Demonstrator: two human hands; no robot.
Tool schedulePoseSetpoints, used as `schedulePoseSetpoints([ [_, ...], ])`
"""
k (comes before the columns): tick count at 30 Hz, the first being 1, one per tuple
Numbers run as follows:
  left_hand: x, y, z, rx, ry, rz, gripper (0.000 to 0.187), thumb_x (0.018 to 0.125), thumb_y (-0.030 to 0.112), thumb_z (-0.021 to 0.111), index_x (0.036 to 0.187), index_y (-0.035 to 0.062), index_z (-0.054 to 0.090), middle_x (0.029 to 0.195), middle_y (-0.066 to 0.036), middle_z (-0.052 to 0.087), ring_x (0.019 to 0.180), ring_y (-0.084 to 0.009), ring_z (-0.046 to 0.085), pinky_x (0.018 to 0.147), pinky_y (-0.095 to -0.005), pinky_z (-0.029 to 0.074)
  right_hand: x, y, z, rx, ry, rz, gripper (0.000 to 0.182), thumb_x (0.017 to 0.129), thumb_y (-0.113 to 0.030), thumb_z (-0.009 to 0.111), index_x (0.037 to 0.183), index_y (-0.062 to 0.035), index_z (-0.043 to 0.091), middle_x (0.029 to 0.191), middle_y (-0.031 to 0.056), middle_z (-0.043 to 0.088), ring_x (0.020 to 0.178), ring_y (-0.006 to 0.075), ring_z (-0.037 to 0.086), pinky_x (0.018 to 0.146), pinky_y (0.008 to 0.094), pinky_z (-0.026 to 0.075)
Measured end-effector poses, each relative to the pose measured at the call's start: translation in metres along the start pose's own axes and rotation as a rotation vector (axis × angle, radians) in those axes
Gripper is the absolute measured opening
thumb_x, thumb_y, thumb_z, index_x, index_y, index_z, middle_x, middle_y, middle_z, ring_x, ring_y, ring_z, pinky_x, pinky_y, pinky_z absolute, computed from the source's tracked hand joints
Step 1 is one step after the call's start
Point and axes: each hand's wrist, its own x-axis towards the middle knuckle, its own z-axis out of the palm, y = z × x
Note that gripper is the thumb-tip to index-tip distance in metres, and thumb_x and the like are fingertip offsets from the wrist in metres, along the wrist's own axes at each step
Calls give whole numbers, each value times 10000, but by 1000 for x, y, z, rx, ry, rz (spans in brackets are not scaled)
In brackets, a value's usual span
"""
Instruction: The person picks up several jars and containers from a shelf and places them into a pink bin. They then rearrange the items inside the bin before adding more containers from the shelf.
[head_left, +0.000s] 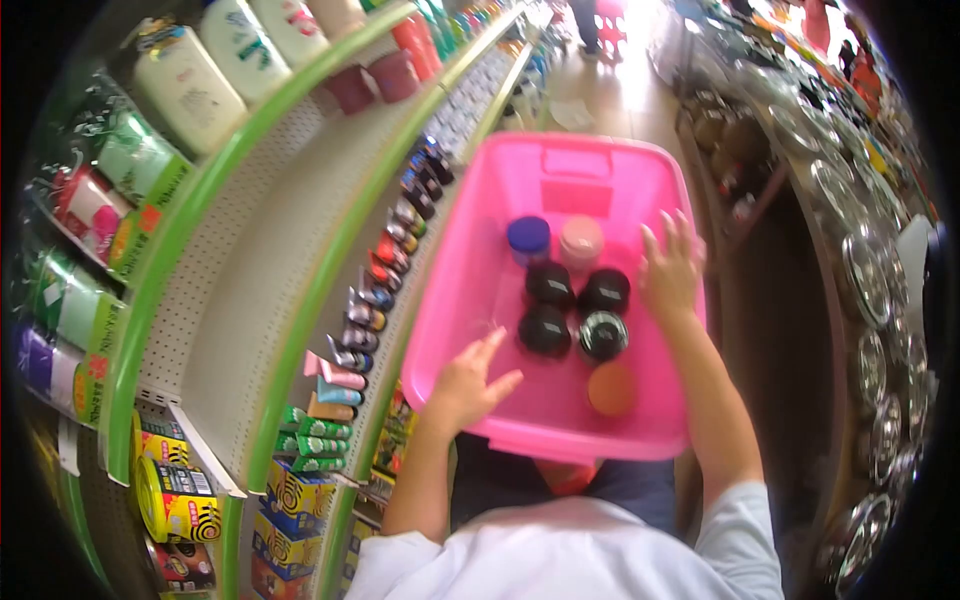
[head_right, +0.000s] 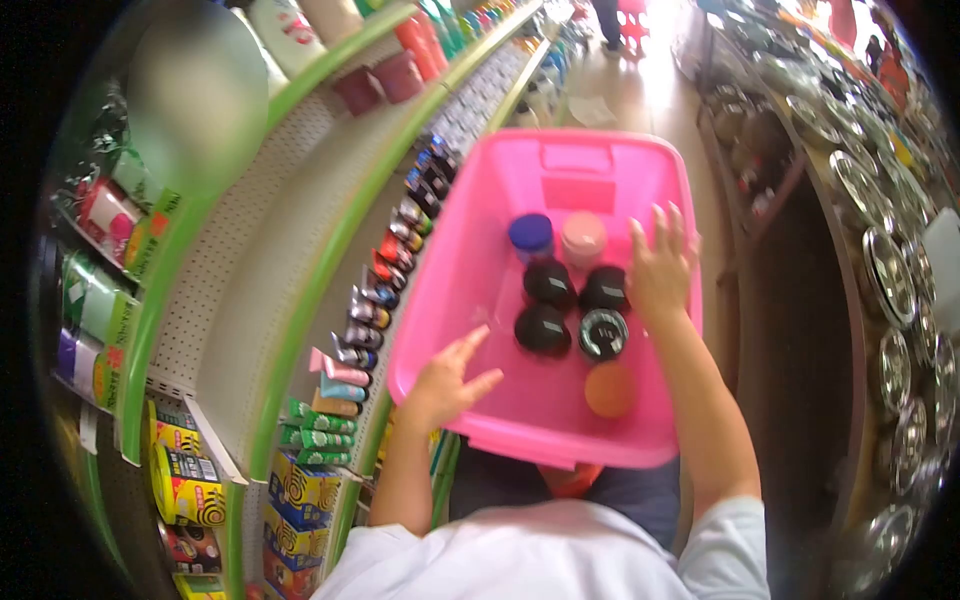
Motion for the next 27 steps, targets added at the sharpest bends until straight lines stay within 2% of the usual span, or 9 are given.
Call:
schedulePoseSetpoints([
  [3,-1,-3,4,29,-5,25,704,851,406,666,1402,58,401,1312,-249,508,1208,-392,507,1007,-418,419,-4,7,-10,-111,-120,212,711,769,-198,680,1419,-180,392,1508,184,258,1414,326,234,1104,521,267],
  [5,-2,3,1,36,-49,14,706,856,429,652,1402,57,401,1320,-241,501,1203,-393,509,1003,-420,422,-6,25,3,46,-389,401,754,783,-214,686,1448,-176,332,1520,201,207,1379,355,287,1055,498,363],
  [7,-1,0,3,55,-53,26,704,861,445,639,1402,62,403,1325,-232,499,1204,-388,508,1004,-423,422,-7,36,13,94,-505,435,761,790,-187,679,1454,-162,308,1521,227,171,1324,380,351,961,467,467],
  [13,2,13,-9,140,2,57,676,873,421,636,1403,72,403,1330,-210,503,1181,-362,535,977,-415,451,-15,34,11,77,-463,389,696,753,-117,692,1390,-96,414,1499,245,196,1220,391,432,865,440,529],
  [17,31,29,-68,-131,-131,29,608,852,344,686,1356,78,477,1286,-179,557,1143,-295,584,948,-372,479,-20,27,11,16,-409,365,656,668,-7,701,1295,-46,516,1490,237,221,1183,380,457,830,413,546],
  [20,80,20,-127,-198,39,37,502,823,213,737,1268,60,564,1211,-156,626,1093,-227,623,928,-336,487,-18,25,14,-12,-334,356,584,678,8,684,1245,-18,546,1479,254,228,1163,392,466,822,416,542],
  [23,157,-7,-179,-359,272,-159,446,845,150,701,1248,26,557,1035,-101,679,992,-186,643,862,-316,511,-13,22,8,-9,-350,352,537,692,7,674,1217,-8,562,1477,259,228,1145,401,478,832,426,533],
  [24,184,-12,-198,-401,329,-178,496,837,162,707,1275,13,527,1042,-129,670,971,-210,651,837,-326,519,-13,24,8,-10,-360,357,537,692,7,674,1217,-8,562,1477,259,228,1145,401,478,832,426,533],
  [27,270,-80,-244,2,507,-90,728,767,290,767,1349,6,434,1230,-207,558,1089,-289,588,921,-408,478,-17,25,8,-3,-299,307,481,694,6,670,1168,5,583,1470,262,240,1122,408,490,839,441,525],
])
